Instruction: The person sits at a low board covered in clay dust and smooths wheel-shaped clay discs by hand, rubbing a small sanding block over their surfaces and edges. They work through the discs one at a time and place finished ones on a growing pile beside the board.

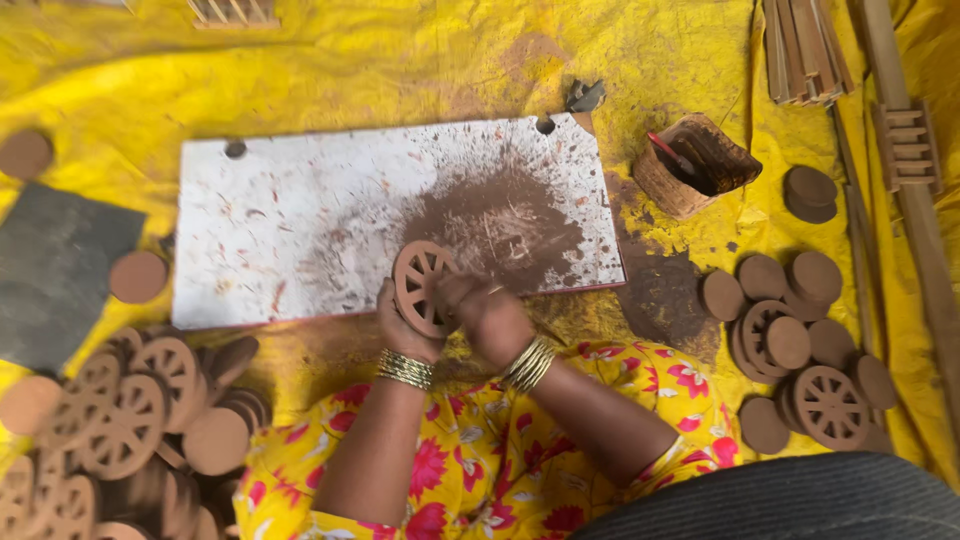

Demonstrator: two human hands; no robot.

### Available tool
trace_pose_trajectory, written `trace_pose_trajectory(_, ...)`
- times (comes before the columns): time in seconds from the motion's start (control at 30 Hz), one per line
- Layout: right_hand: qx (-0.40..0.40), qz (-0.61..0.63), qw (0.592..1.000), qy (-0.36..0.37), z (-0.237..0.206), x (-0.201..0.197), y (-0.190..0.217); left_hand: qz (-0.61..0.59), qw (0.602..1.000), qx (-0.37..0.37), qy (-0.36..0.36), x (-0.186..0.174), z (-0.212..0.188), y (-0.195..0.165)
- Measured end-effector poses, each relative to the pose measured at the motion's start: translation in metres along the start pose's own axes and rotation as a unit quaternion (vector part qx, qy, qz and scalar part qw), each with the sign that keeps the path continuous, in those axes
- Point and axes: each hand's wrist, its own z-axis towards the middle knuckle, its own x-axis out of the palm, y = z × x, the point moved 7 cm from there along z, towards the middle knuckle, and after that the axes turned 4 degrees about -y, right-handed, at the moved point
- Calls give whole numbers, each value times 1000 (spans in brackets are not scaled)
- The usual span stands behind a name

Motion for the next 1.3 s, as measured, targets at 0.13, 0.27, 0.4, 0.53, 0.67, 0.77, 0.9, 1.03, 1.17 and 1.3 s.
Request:
trace_pose_trajectory(0.13,-142,-55,984,-88,-8,-10,32,-92,988,-49,110,-8,6,13)
trace_pose_trajectory(0.27,68,-80,989,103,6,5,-8,13,999,-20,39,-3,-7,10)
trace_pose_trajectory(0.4,291,-39,929,224,-3,10,-33,37,998,-44,-14,14,-19,8)
trace_pose_trajectory(0.53,-90,-49,994,-37,7,-18,32,24,999,-40,22,16,-13,5)
trace_pose_trajectory(0.67,-28,5,999,15,10,0,8,60,998,-37,-8,3,-10,9)
trace_pose_trajectory(0.77,241,-31,949,201,0,23,-43,77,996,-38,-25,9,-14,10)
trace_pose_trajectory(0.9,106,27,994,24,12,4,-26,83,995,-46,-18,26,-19,7)
trace_pose_trajectory(1.03,-147,-35,987,-58,4,-3,8,79,989,-122,-1,30,-23,20)
trace_pose_trajectory(1.17,-74,-11,996,-50,4,-2,-5,146,983,-97,-57,20,-20,25)
trace_pose_trajectory(1.3,52,13,998,-24,5,2,-20,142,988,-61,7,33,-22,20)
